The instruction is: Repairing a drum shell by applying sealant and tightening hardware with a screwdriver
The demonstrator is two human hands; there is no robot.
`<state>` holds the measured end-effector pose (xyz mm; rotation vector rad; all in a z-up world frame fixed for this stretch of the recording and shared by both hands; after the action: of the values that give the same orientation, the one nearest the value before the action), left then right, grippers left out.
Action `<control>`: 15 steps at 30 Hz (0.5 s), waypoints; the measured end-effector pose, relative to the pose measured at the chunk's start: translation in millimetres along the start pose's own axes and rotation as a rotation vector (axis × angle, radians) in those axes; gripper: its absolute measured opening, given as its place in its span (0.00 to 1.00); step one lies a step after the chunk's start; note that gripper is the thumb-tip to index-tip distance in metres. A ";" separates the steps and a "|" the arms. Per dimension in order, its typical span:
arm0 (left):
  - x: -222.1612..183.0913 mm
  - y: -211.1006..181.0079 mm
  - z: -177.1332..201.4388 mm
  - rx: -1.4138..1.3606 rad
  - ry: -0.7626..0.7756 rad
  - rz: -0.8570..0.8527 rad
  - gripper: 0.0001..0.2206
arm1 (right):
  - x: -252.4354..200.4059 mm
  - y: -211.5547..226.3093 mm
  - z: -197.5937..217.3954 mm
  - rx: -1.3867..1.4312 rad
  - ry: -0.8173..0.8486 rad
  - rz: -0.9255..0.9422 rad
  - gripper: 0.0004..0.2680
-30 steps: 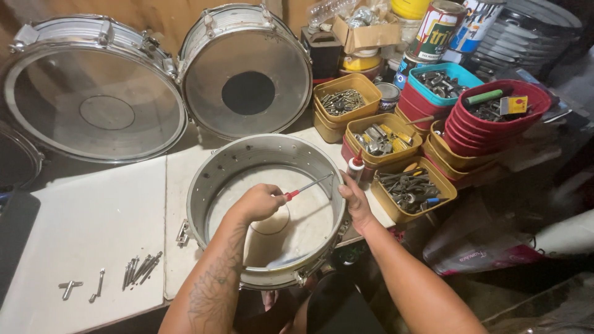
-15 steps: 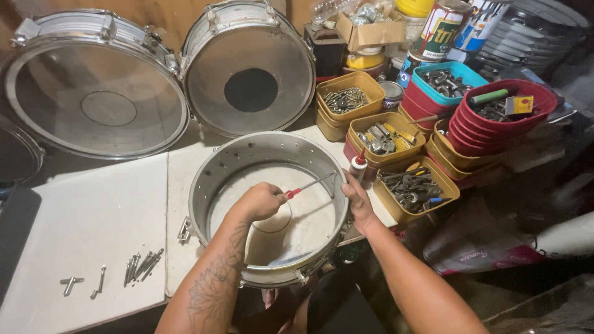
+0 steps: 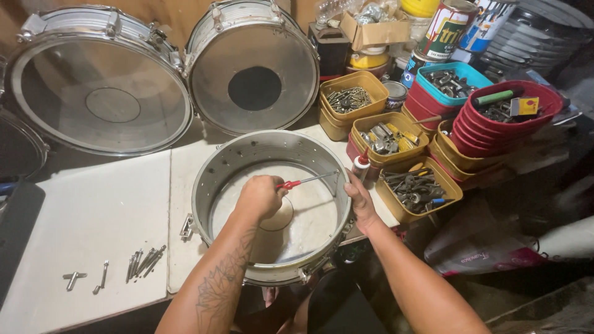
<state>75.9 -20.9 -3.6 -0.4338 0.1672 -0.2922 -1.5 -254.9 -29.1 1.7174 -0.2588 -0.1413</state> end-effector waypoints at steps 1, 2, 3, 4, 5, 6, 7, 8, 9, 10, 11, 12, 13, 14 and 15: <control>-2.9 -0.1 0.8 -0.001 -0.001 -0.001 0.15 | 3.4 -7.5 4.8 -0.001 0.000 0.001 0.28; -5.8 1.6 -2.4 -0.039 0.048 0.026 0.15 | 7.0 -15.1 10.1 -0.006 -0.003 0.000 0.28; -7.9 1.9 -6.0 -0.078 0.099 0.049 0.16 | 10.5 -22.3 16.7 -0.011 -0.009 -0.001 0.27; -11.1 -4.5 2.2 -0.077 0.099 0.045 0.16 | 12.8 -23.0 19.4 -0.012 -0.013 0.001 0.27; -17.4 -7.8 5.9 -0.120 0.141 0.064 0.17 | 13.2 -26.0 20.3 -0.012 -0.008 -0.005 0.28; -23.9 -11.2 9.7 -0.163 0.183 0.082 0.17 | 13.4 -29.0 21.2 -0.012 -0.003 -0.012 0.28; -21.1 -8.0 7.6 -0.162 0.183 0.085 0.17 | 14.6 -31.7 21.9 -0.011 -0.001 -0.013 0.28; -19.5 -3.8 1.1 -0.341 0.234 0.129 0.19 | 15.7 -34.2 22.9 -0.008 -0.002 -0.016 0.28; -16.4 -1.9 -4.2 -0.519 0.282 0.168 0.20 | 18.3 -35.1 24.5 -0.005 -0.006 -0.015 0.28; -18.9 -4.7 -0.1 -0.517 0.280 0.166 0.20 | 17.7 -35.8 24.5 -0.003 -0.006 -0.012 0.28; -21.6 -7.7 1.4 -0.568 0.307 0.193 0.20 | 17.9 -36.5 25.2 -0.010 -0.004 -0.019 0.29; -24.3 -11.0 2.9 -0.618 0.333 0.221 0.20 | 18.3 -37.2 26.1 -0.016 -0.003 -0.026 0.30; -15.5 -3.7 -8.0 -0.616 0.330 0.219 0.20 | 19.1 -39.5 28.2 -0.014 -0.002 -0.023 0.30; -8.2 3.2 -23.7 -0.608 0.394 0.230 0.21 | 20.4 -41.8 30.0 -0.036 0.000 -0.018 0.29; -0.6 9.4 -40.1 -0.599 0.460 0.238 0.24 | 21.0 -44.1 33.1 -0.058 -0.002 -0.012 0.29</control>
<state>68.8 -28.1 -43.5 -0.9277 0.7630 -0.0965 14.9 -285.5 -76.9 1.6615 -0.2433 -0.1579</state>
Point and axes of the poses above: each hand's wrist, its own x-axis towards the middle knuckle, its own z-axis out of the back of the hand, y = z × x, the point moved 8 cm from there along x, towards the middle knuckle, and after that the axes turned 1 degree about z, right-handed, at the moved point
